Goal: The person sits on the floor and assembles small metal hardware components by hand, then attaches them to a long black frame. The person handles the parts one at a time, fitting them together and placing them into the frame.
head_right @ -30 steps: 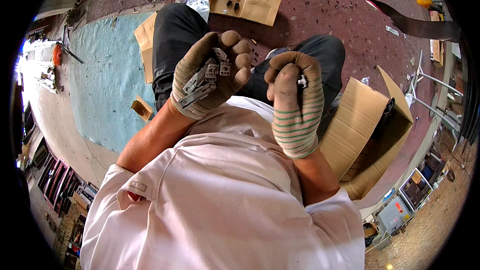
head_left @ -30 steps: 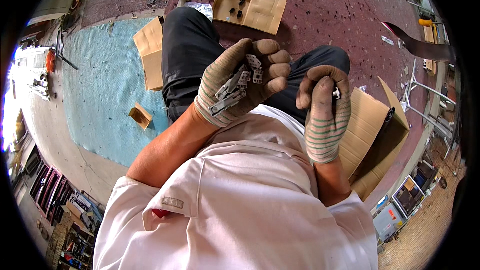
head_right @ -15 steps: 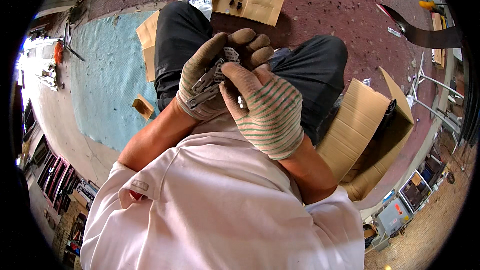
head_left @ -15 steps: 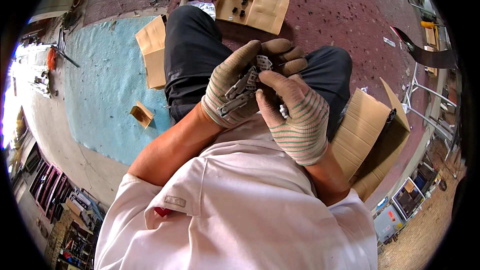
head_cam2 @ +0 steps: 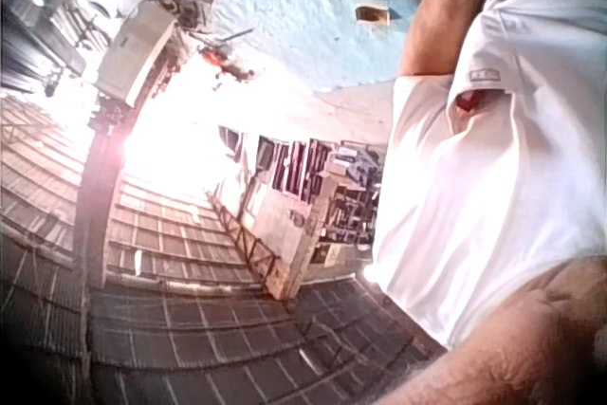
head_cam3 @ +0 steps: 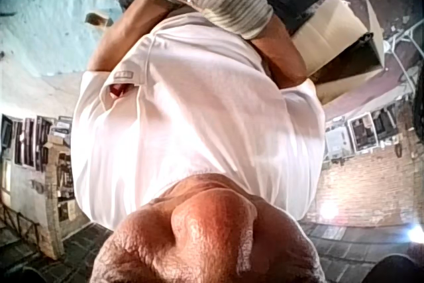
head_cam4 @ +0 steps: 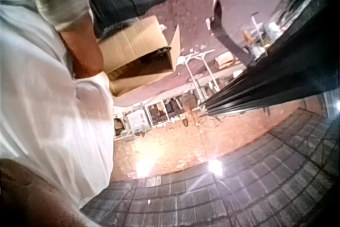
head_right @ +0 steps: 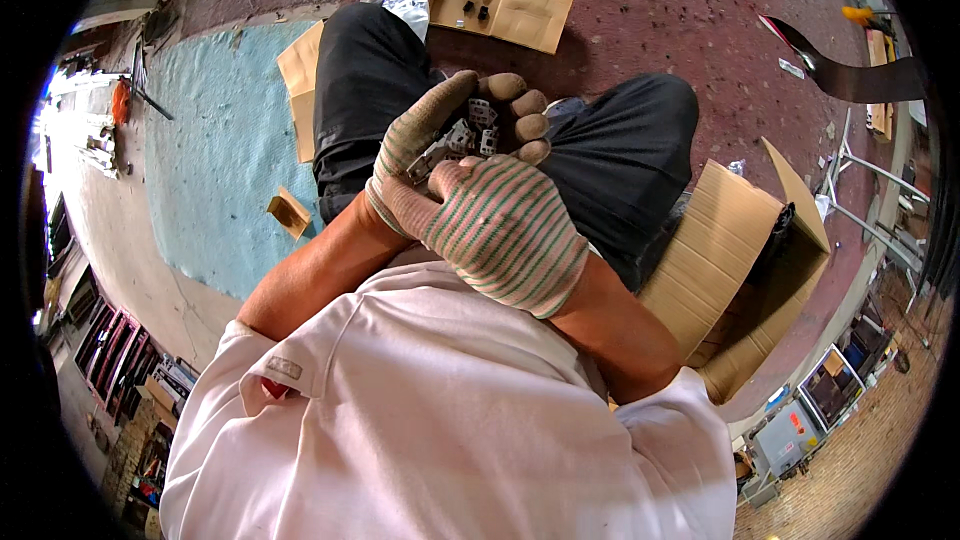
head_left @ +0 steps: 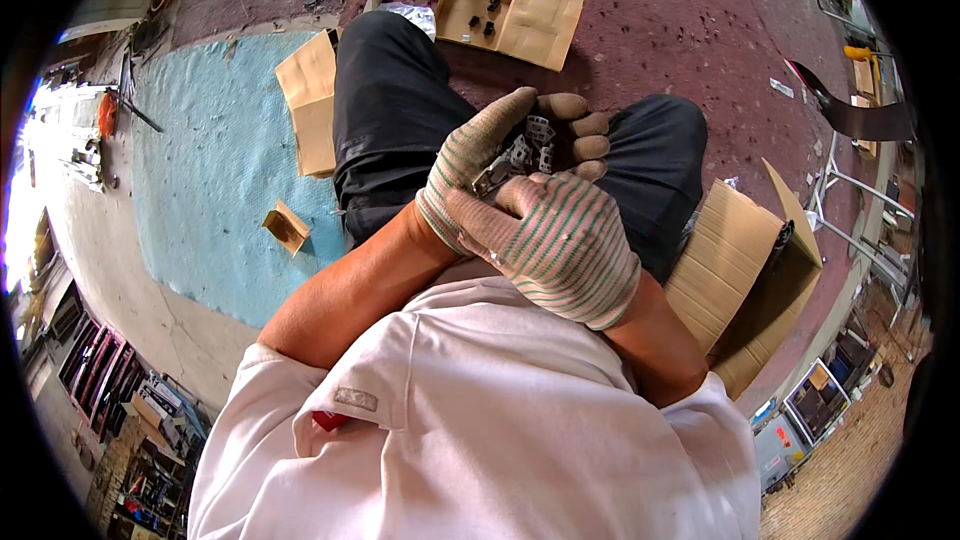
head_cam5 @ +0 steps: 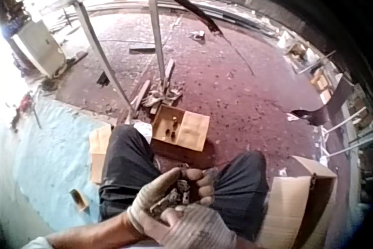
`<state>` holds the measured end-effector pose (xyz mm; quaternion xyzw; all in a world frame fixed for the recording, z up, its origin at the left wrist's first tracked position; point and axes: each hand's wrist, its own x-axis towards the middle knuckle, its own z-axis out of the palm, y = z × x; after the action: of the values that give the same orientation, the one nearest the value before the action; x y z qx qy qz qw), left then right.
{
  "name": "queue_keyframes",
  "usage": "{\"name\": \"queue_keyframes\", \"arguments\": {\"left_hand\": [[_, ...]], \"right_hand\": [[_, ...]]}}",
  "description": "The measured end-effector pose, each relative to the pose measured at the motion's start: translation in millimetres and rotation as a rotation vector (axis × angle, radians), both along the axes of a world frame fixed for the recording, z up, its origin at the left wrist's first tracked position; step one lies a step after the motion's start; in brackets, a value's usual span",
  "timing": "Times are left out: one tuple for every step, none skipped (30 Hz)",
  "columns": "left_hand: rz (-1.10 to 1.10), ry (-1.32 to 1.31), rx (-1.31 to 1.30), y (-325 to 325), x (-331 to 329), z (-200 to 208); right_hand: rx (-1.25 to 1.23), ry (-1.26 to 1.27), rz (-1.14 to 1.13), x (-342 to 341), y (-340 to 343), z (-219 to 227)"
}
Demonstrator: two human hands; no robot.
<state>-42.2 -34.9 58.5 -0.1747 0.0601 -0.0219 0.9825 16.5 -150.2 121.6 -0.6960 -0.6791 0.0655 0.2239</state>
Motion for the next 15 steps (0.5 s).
{"name": "queue_keyframes", "arguments": {"left_hand": [[-0.018, 0.013, -0.005, 2, -1, -1], [-0.036, 0.026, -0.011, 2, -1, -2], [-0.024, -0.014, -0.036, 1, 0, -5], [-0.016, -0.032, -0.027, 0, 0, -6], [-0.008, -0.050, -0.018, 0, 0, -7], [0.001, -0.068, -0.010, -1, 1, -7], [-0.001, -0.056, 0.003, 0, 0, -6], [-0.003, -0.044, 0.016, 2, -1, -5], [-0.002, -0.031, 0.028, 4, -1, -3], [0.013, -0.031, 0.032, 4, -1, 0], [0.028, -0.030, 0.036, 3, -1, 2], [0.041, -0.030, 0.041, 3, 0, 4], [0.023, -0.036, 0.051, 6, -2, 7], [0.028, -0.036, 0.040, 5, -2, 6], [0.031, -0.035, 0.027, 4, -1, 5]], "right_hand": [[0.019, -0.004, 0.003, -1, 2, 0], [0.037, -0.009, 0.006, 0, 3, 0], [0.055, 0.007, 0.014, 0, 3, -3], [0.076, 0.027, 0.006, -1, 3, -5], [0.097, 0.048, -0.002, -2, 3, -6], [0.118, 0.068, -0.008, -2, 3, -7], [0.109, 0.111, -0.030, -2, 3, -6], [0.101, 0.155, -0.051, 0, 2, -2], [0.090, 0.199, -0.071, 2, 2, 2], [0.098, 0.229, -0.106, 4, 1, 6], [0.106, 0.259, -0.140, 6, 1, 11], [0.115, 0.288, -0.177, 8, 0, 15], [0.129, 0.413, -0.205, 9, 0, 19], [0.181, 0.473, -0.275, 10, -2, 20], [0.232, 0.532, -0.347, 9, -5, 22]]}}
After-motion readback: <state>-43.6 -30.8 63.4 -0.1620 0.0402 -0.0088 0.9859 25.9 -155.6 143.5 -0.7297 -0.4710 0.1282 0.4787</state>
